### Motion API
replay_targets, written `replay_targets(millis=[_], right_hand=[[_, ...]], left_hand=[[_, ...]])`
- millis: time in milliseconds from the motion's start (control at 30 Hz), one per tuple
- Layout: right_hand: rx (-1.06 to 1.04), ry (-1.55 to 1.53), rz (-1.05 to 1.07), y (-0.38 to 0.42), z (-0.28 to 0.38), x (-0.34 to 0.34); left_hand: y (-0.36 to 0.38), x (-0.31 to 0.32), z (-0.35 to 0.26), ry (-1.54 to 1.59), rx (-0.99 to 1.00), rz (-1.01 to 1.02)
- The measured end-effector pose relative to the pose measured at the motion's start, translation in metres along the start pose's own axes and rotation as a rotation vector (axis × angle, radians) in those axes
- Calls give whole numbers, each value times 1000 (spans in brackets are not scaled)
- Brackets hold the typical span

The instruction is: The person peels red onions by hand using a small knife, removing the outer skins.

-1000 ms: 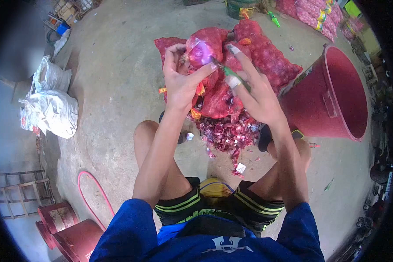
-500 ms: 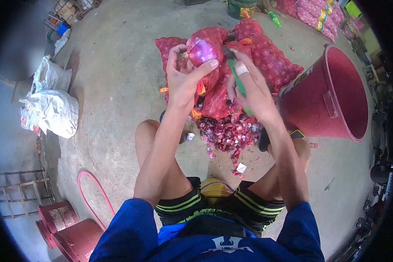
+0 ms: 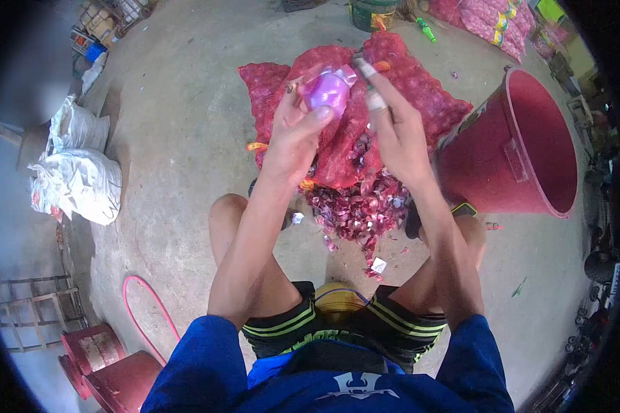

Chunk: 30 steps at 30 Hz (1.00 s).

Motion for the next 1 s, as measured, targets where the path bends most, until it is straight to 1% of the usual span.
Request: replay_targets(millis=[33,67,100,133,167,233,267,333,367,433,567,633,667,733,767,833,867,900,933,967,1000], right_hand=[[-1,0,1,-2,-6,-1],[65,-53,-8,-5,-10,-4],[130,-105,-17,-7,-14,-7],[155,-193,46,-6,-16,-10],[154,-191,45,-6,-13,-16],[203,-401,243,-4,-3,-25],[201,-403,247,-2,4,-27],[179,-464,324,3,17,-28],[179,-464,325,3,18,-24],[95,-452,261,6,16,-16],[32,-378,204,5,7,-10],[57,-358,214,6,3,-9],[59,-357,211,4,2,-9],[141,-354,167,-3,-2,-11],[142,-354,165,-8,-13,-10],[301,-277,114,-14,-41,-11],[350,-304,159,-15,-33,-17],[347,-304,159,-15,-28,-20],[288,-256,158,-13,-24,-21],[227,-209,160,-11,-19,-21],[223,-213,172,-7,-10,-22]], left_hand=[[2,2,0,147,-65,69],[3,2,-1,148,-65,70],[4,2,-1,255,-128,45],[4,2,0,362,-191,19],[2,0,2,364,-191,22],[2,-3,5,308,-192,-89],[1,-3,6,307,-189,-91],[-1,-2,8,116,-82,-18],[-1,-2,7,116,-81,-18],[-1,1,8,25,-36,29],[0,6,10,-21,-35,4],[-1,-3,13,-25,-102,-10],[-1,-4,13,-23,-105,-9],[-1,-6,13,-5,-131,59],[1,-3,11,-5,-133,60],[2,9,9,70,-50,172],[1,10,10,72,-54,179],[2,8,9,129,-86,146],[4,4,7,183,-113,106],[4,-1,7,179,-104,98],[2,-5,9,194,-95,74]])
Point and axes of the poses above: each hand's wrist, its own y-axis away from the middle knuckle, its own x-axis out of the palm, z = x × y, the point moved 1 cm from there along -y, towards the middle knuckle, and after that the axes turned 10 degrees about y, right-handed, at the moved point
